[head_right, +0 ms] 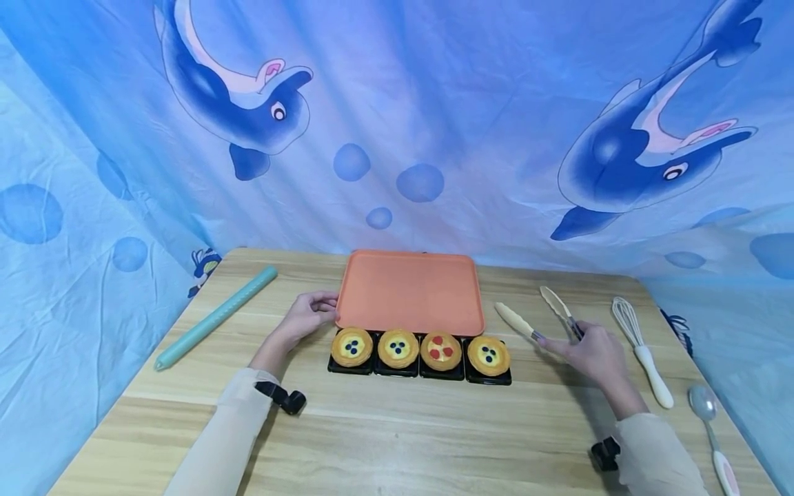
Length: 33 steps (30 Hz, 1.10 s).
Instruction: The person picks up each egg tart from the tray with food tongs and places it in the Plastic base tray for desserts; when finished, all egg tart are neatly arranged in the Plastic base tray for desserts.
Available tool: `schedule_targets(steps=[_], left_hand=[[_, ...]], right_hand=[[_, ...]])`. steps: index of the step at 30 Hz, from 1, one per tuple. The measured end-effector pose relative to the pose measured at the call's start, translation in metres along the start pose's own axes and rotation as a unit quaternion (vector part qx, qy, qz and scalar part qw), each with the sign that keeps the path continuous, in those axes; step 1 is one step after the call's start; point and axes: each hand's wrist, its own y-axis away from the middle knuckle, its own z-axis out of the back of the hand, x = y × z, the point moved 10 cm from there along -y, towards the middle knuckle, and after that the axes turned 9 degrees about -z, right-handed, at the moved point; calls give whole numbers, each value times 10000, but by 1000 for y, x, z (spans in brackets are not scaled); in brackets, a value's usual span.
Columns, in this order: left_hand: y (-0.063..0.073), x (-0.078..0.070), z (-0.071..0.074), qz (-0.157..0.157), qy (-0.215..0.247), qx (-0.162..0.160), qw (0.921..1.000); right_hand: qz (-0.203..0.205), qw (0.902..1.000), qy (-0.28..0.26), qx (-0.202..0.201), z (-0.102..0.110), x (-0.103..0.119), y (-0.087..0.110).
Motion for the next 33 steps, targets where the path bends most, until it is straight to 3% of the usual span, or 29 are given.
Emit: schedule_targets(steps=[7,14,24,33], left_hand=[[-5,-1,-5,13,141,27,9999],[-4,0,-5,-54,96,43,9999],[-4,-1,-2,-112,142,0,9998],[-2,-8,13,-37,-90,-39,9999]], right_hand=[[-337,9985,208,378,-3,-12,5],[-648,9932,706,668,-7,-12,25],[-1026,9876,1078,495,-5,-10,33],[-1062,9859,1084,707,-2,-4,29]])
